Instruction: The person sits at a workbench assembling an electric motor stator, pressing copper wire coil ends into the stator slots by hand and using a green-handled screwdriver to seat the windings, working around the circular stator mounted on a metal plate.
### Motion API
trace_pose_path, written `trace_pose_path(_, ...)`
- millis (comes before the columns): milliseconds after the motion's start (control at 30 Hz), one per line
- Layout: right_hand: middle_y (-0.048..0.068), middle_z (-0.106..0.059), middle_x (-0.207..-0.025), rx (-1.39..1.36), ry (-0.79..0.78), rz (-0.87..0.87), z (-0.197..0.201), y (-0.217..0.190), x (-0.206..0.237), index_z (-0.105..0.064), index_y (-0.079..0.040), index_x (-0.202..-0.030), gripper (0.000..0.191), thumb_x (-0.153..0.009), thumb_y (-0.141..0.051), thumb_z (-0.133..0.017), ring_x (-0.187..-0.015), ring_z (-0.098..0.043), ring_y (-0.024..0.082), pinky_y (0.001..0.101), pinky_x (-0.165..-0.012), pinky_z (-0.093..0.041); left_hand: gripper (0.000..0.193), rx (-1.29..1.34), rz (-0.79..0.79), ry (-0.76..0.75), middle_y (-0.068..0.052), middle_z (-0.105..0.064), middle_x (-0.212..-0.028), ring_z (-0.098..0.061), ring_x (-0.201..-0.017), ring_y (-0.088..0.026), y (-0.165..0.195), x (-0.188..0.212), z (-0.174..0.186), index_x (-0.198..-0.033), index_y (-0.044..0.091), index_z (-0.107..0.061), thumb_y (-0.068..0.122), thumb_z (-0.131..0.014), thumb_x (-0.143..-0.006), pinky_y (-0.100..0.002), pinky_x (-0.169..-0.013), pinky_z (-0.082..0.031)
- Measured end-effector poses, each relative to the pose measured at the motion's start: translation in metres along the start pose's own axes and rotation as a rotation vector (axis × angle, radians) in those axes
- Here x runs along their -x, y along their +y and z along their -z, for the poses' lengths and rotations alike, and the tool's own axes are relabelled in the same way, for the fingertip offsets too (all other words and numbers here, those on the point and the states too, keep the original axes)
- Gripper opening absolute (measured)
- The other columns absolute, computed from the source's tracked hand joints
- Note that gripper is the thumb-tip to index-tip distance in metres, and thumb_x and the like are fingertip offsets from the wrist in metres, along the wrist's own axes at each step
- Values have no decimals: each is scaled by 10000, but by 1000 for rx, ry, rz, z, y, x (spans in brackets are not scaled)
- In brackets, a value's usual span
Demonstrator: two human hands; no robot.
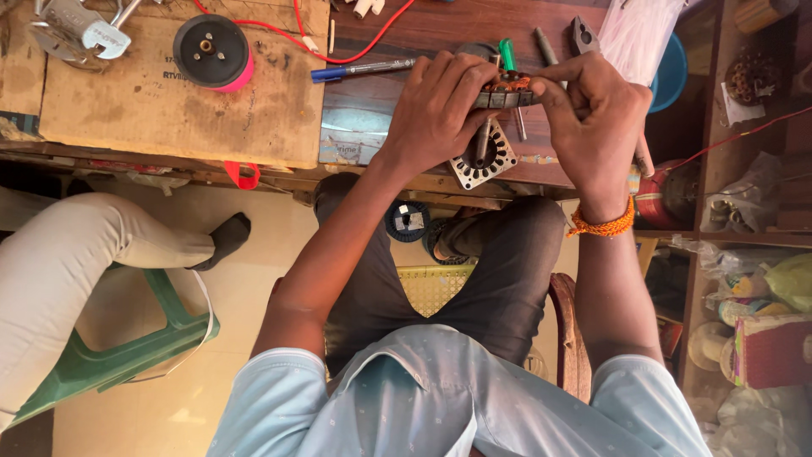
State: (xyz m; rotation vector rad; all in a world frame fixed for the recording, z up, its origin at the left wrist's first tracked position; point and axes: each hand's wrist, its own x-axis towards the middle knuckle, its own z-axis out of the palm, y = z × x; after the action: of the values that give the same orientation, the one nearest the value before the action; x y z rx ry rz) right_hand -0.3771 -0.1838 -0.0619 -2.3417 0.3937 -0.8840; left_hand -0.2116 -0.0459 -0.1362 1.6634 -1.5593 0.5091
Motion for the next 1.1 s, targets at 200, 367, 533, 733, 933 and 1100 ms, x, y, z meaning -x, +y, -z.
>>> trace_pose_path(200,12,-463,-691,-6,-30,-2,5,-7,5,-711,17,-1033,92,-1053,11,-800,-620,-344,66,272,-567,-270,511,26,51,23,-70,-574,-1230,-576,-1085,-258,6,2,0,-1322,64,-527,256,-812,-944,-432,-880,-417)
trace_pose_path(367,26,-538,-696,-11,-28,19,0,-8,-6,-703,24,-1021,81,-1014,28,-784,-621,-409,57,268,-556,-322,487,38,77,31,-68,-568,-1229,-569,-1103,-270,10,1,-1,-1313,74,-529,247,-796,-945,-449,-912,-410)
trace_pose_path(533,53,-571,-691,-53,-42,14,-5,-4,-18,-690,27,-1003,76,-1007,32,-766,-608,-435,61,279,-546,-337,472,41,105,18,-75,-568,-1216,-556,-1094,-279,11,0,-2,-1298,79,-538,248,-791,-939,-458,-907,-397)
trace_pose_path(733,82,-554,-708,16,-24,89,-15,17,-43,-669,23,-984,114,-1034,32,-771,-593,-445,111,295,-568,-360,497,104,203,-4,-74,-591,-1100,-584,-1028,-265,16,-10,7,-1187,80,-583,458,-782,-933,-465,-864,-421)
trace_pose_path(933,58,-568,-700,61,-72,171,-28,42,-59,-709,1,-986,103,-947,40,-796,-602,-484,89,287,-570,-380,471,409,634,-298,-39,-710,-862,-700,-812,-197,-16,-54,-9,-1090,88,-706,469,-787,-824,-374,-721,-521)
trace_pose_path(1100,66,-512,-653,62,3,62,-25,30,-51,-702,13,-948,163,-948,-19,-862,-556,-406,112,297,-529,-333,225,756,681,-480,-31,-775,-896,-688,-824,-128,-48,-55,-25,-1034,51,-774,221,-721,-896,-316,-746,-533)
